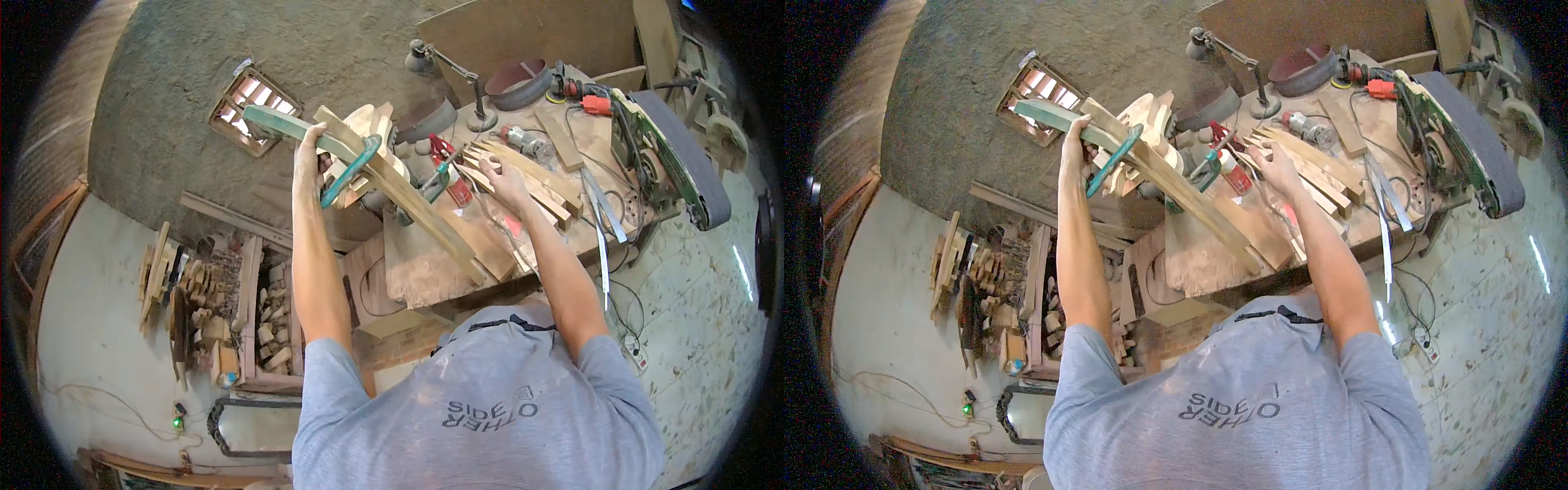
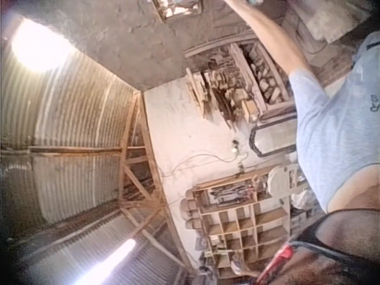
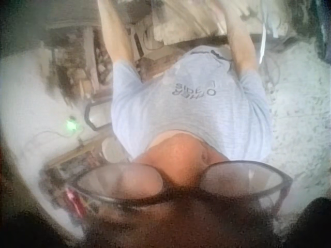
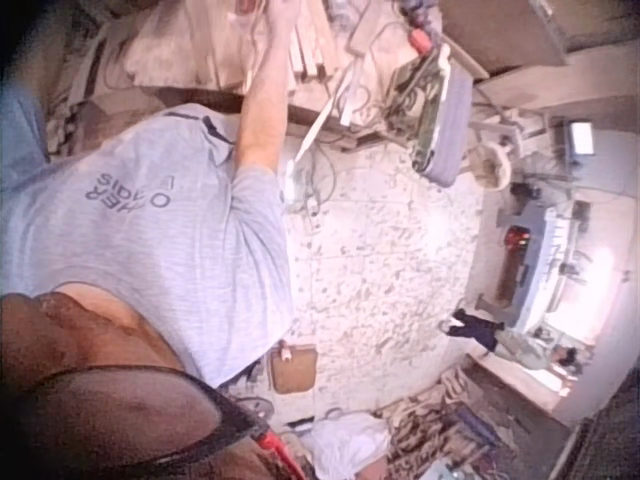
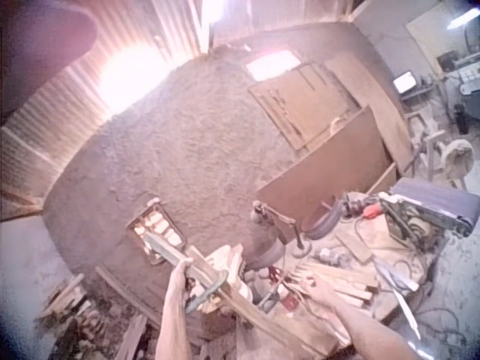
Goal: The person secures pieces of wood together with a green clamp, then applies wood glue to a smaller block and attaches it to the larger assembly, securing it with another green clamp.
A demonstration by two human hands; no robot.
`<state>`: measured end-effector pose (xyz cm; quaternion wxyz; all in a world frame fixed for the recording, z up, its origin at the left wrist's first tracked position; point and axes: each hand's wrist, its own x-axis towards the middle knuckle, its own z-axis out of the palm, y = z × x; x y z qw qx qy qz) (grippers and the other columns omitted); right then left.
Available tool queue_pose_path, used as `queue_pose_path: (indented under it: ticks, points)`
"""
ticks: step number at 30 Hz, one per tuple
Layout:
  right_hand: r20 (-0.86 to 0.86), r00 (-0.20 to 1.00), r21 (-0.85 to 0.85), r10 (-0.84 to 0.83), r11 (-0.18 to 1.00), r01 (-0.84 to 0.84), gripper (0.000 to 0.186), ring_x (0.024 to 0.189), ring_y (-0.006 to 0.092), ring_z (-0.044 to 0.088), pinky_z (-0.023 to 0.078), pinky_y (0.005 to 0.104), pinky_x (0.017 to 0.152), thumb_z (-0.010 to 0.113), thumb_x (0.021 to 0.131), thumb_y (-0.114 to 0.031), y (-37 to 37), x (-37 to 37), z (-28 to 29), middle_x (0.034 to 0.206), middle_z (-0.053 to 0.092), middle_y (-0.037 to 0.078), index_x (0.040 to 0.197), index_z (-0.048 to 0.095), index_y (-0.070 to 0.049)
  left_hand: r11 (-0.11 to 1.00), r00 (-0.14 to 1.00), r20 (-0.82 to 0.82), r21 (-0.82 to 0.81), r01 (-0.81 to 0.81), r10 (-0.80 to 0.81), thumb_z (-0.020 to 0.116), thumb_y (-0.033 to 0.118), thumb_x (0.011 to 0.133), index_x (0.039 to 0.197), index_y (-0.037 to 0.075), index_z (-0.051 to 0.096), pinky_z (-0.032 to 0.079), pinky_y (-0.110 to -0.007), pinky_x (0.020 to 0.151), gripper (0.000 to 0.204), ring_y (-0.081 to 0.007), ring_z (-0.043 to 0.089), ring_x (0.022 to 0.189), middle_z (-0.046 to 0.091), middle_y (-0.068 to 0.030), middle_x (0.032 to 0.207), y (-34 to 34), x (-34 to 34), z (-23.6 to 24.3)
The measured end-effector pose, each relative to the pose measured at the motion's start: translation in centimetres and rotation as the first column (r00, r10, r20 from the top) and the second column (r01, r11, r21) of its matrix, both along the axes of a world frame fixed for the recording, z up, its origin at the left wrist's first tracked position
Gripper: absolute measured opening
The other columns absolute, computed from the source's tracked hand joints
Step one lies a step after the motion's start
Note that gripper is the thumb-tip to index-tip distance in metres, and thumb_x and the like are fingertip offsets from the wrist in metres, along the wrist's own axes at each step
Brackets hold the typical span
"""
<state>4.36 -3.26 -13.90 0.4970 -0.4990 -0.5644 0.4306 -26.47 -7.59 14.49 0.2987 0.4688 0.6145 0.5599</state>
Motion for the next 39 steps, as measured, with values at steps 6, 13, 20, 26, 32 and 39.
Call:
queue_pose_path:
  ticks: [6,13,20,26,32,39]
  points:
    - [-0.127,0.992,0.097,0.006,0.995,0.007,0.083,0.126,0.0397,0.055,0.050,0.0476,0.098,0.054,0.093,-0.070,1.2,-0.3,0.5,0.147,0.045,0.023,0.156,0.033,-0.020,0.973,0.998,0.015,0.228,0.048,-0.053,0.073,0.033,0.081,0.108,0.002,0.061,0.052,-0.030,0.057,0.043,-0.0182,0.064,0.069,0.062,-0.0080,0.087,-2.3,4.7,0.6]
    - [-0.635,0.724,0.081,0.269,0.956,-0.283,0.059,0.103,0.0163,0.061,0.049,0.0300,0.089,0.041,0.104,-0.060,-1.4,-4.3,1.4,0.122,0.061,0.008,0.135,0.053,-0.011,0.939,0.998,-0.050,0.338,0.058,-0.043,0.081,0.025,0.076,0.112,-0.002,0.058,0.051,-0.032,0.080,0.050,-0.0178,0.061,0.089,0.061,-0.0086,0.100,-7.6,3.6,-0.5]
    - [-0.718,0.675,0.140,0.169,0.985,-0.098,0.051,0.109,0.0160,0.053,0.042,0.0334,0.101,0.039,0.107,-0.051,0.5,-3.0,4.0,0.119,0.063,0.008,0.110,0.065,-0.007,0.967,1.000,-0.019,0.256,0.008,-0.003,0.082,0.032,0.076,0.123,-0.006,0.057,0.051,-0.035,0.087,0.066,-0.0226,0.062,0.096,0.062,-0.0125,0.107,-7.5,3.0,-2.9]
    - [-0.797,0.581,0.126,0.166,0.986,-0.108,0.047,0.057,0.0168,0.039,0.036,0.0313,0.067,0.052,0.099,-0.018,-0.7,-5.2,6.6,0.057,0.046,0.007,0.054,0.041,-0.005,0.954,0.994,0.066,0.293,0.066,-0.089,0.080,0.030,0.079,0.124,-0.005,0.054,0.052,-0.037,0.092,0.062,-0.0245,0.062,0.104,0.063,-0.0149,0.110,-10.6,-0.5,-6.3]
    - [-0.695,0.662,0.325,0.282,0.944,-0.061,0.044,0.056,0.0173,0.035,0.029,0.0339,0.057,0.054,0.093,-0.016,-1.1,-3.6,4.6,0.057,0.037,0.004,0.054,0.037,-0.004,0.888,0.979,0.062,0.435,0.148,-0.194,0.081,0.038,0.078,0.133,-0.003,0.045,0.052,-0.043,0.096,0.077,-0.0300,0.062,0.110,0.063,-0.0201,0.114,-11.7,5.7,-2.0]
    - [-0.713,0.615,0.433,0.337,0.901,0.008,0.044,0.050,0.0187,0.036,0.027,0.0349,0.053,0.054,0.089,-0.016,-1.9,-2.3,4.1,0.052,0.039,0.007,0.051,0.037,-0.003,0.963,0.855,0.463,0.233,0.136,-0.233,0.089,0.048,0.069,0.154,0.003,0.023,0.052,-0.051,0.100,0.116,-0.0386,0.060,0.120,0.061,-0.0283,0.121,-13.3,5.2,0.0]
